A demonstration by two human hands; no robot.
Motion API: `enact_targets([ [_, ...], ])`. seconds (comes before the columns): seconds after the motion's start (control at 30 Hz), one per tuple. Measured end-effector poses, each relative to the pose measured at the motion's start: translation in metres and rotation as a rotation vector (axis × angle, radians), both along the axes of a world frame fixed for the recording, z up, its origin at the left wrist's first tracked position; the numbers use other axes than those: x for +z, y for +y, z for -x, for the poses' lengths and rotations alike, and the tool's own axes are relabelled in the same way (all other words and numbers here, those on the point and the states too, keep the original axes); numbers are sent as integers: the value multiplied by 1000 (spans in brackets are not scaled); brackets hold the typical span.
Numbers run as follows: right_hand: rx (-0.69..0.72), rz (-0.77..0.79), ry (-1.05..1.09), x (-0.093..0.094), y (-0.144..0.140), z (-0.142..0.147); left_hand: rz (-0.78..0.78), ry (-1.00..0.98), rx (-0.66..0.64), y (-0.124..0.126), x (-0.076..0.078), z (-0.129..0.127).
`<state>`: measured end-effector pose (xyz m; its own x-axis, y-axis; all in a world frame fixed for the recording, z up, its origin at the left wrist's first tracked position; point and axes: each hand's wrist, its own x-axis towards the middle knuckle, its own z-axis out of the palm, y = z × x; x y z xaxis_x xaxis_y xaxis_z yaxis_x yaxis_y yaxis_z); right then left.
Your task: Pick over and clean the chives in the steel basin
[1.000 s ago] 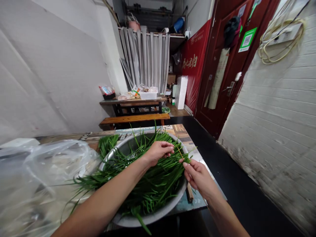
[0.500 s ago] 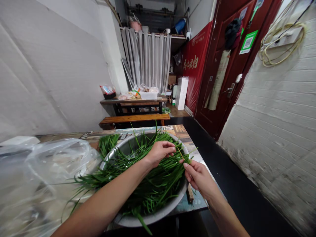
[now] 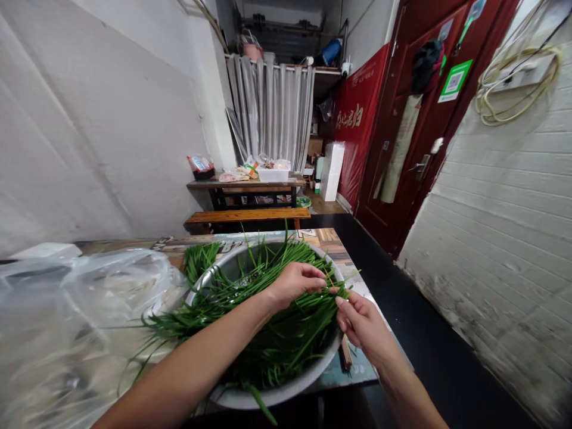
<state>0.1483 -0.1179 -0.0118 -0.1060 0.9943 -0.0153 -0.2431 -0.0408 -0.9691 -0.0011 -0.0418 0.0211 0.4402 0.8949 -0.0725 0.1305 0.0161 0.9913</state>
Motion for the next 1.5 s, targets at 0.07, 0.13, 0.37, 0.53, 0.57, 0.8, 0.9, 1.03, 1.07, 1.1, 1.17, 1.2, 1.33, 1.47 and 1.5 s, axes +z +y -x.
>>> enact_targets([
  [0.07,-24,-26,17,0,-1,1,-6,17,-89,-6,-2,-3],
  [0.13,-56,-44,31,0,-2,1,-8,24,-124,-11,-2,-6],
  [0.37,-144,-94,55,-2,-5,-2,-114,-2,140,-1,33,13],
  [0.53,-143,-99,26,-1,-11,-2,-586,507,233,10,50,42],
  [0.57,-141,-105,17,0,-13,-2,-652,665,238,12,49,46],
  [0.8,-261,-189,-2,7,-32,-3,-739,913,65,44,13,33],
  [0.9,-294,-222,5,8,-38,-7,-691,906,88,64,-6,25],
  [1.03,-336,-198,45,6,-43,-14,-667,916,173,81,-19,17],
  [1.07,-351,-197,57,5,-43,-15,-665,915,190,83,-20,15],
  [1.1,-361,-201,67,5,-44,-15,-666,914,201,84,-21,12],
  [1.17,-365,-218,74,3,-43,-15,-669,912,214,83,-20,6],
  [1.2,-354,-222,72,3,-42,-14,-672,910,218,82,-19,3],
  [1.33,-261,-206,48,2,-33,-9,-706,889,267,73,-7,0],
  [1.47,-173,-175,49,4,-20,-5,-705,651,250,55,8,6],
  [1.5,-157,-169,55,4,-17,-4,-653,517,206,49,12,7],
])
